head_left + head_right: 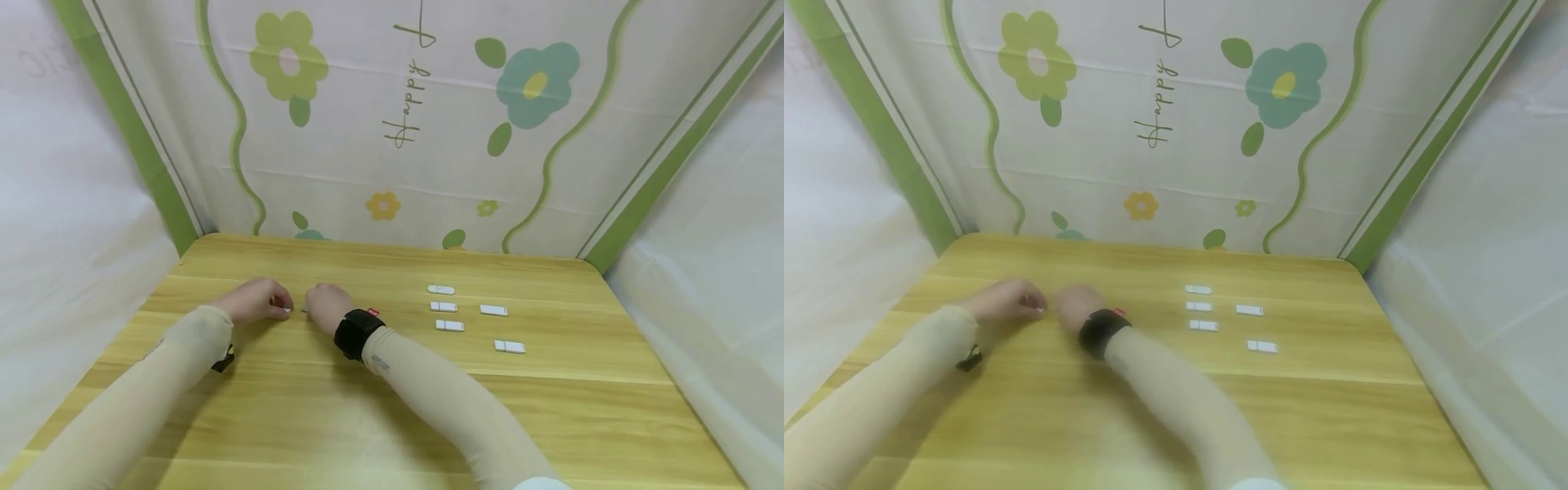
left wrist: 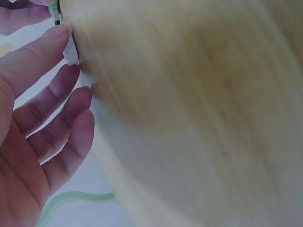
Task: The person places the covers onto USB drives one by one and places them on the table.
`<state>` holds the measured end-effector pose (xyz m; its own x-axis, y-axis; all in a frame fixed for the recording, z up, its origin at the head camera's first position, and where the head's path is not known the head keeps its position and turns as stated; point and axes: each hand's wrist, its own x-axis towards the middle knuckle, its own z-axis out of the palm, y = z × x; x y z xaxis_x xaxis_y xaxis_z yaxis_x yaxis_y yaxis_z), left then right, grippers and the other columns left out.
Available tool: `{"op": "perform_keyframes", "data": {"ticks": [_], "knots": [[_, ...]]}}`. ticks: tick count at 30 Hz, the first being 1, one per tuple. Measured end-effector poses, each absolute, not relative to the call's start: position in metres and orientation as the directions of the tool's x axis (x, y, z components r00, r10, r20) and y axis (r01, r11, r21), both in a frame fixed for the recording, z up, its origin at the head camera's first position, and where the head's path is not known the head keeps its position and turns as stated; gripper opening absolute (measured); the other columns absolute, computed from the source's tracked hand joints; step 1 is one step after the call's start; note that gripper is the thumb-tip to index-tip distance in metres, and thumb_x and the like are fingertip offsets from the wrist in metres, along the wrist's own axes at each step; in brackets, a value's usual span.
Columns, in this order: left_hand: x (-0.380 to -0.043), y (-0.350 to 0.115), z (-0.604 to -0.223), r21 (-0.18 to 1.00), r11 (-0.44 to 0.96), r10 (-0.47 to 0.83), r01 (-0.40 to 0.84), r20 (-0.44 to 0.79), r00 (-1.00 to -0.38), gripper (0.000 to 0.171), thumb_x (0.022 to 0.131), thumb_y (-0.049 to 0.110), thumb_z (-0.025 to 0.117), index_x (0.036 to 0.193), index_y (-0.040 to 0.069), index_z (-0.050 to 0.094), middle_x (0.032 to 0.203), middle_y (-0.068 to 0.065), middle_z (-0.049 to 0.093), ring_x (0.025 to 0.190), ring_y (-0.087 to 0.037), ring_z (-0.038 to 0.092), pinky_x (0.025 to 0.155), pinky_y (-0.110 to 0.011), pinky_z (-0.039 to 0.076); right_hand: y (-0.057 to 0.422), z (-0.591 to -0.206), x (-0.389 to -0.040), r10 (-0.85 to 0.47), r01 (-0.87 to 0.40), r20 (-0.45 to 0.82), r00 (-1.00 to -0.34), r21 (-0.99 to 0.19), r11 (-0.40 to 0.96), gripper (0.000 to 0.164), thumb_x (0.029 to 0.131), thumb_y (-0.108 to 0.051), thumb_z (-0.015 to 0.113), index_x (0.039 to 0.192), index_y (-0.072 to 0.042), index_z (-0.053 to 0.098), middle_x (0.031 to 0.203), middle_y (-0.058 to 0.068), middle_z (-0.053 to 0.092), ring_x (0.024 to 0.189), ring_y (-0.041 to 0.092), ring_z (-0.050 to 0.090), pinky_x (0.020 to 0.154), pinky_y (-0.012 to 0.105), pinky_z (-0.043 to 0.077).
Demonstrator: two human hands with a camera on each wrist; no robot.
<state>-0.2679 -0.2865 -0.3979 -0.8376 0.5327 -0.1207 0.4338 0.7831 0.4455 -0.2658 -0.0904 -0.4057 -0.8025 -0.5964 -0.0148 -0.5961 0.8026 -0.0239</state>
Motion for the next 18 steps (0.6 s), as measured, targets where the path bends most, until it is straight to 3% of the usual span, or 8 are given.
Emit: {"op": "perform_keyframes", "data": {"ticks": [10, 14, 18], "knots": [[-0.266, -0.282, -0.401, 0.382, 0.820, 0.504, 0.426, -0.130, -0.854, 0.007, 0.089, 0.014, 0.075, 0.091, 0.008, 0.076, 0.084, 0.004, 0.069, 0.077, -0.010, 0.062, 0.073, -0.036, 0.055, -0.048, -0.382, -0.256, -0.596, -0.589, -0.041, -0.802, -0.109, 0.800, 0.020, 0.095, -0.021, 0.067, 0.077, -0.013, 0.065, 0.072, -0.005, 0.059, 0.062, 0.008, 0.052, 0.057, 0.022, 0.048], [-0.264, -0.281, -0.399, 0.347, 0.817, 0.528, 0.461, -0.126, -0.840, 0.005, 0.089, 0.010, 0.073, 0.087, 0.006, 0.073, 0.081, 0.003, 0.066, 0.074, -0.010, 0.060, 0.069, -0.033, 0.054, -0.021, -0.360, -0.252, -0.613, -0.606, 0.008, -0.790, -0.162, 0.779, 0.027, 0.093, -0.011, 0.066, 0.067, -0.012, 0.057, 0.064, -0.004, 0.048, 0.056, 0.008, 0.043, 0.052, 0.020, 0.042], [-0.262, -0.277, -0.392, 0.318, 0.801, 0.566, 0.507, -0.130, -0.814, 0.006, 0.087, 0.005, 0.071, 0.081, 0.007, 0.071, 0.077, 0.004, 0.064, 0.071, -0.010, 0.058, 0.067, -0.032, 0.053, 0.009, -0.343, -0.243, -0.630, -0.630, 0.069, -0.773, -0.198, 0.751, 0.041, 0.090, 0.002, 0.058, 0.057, -0.014, 0.039, 0.057, -0.004, 0.033, 0.050, 0.008, 0.032, 0.047, 0.020, 0.032]]}}
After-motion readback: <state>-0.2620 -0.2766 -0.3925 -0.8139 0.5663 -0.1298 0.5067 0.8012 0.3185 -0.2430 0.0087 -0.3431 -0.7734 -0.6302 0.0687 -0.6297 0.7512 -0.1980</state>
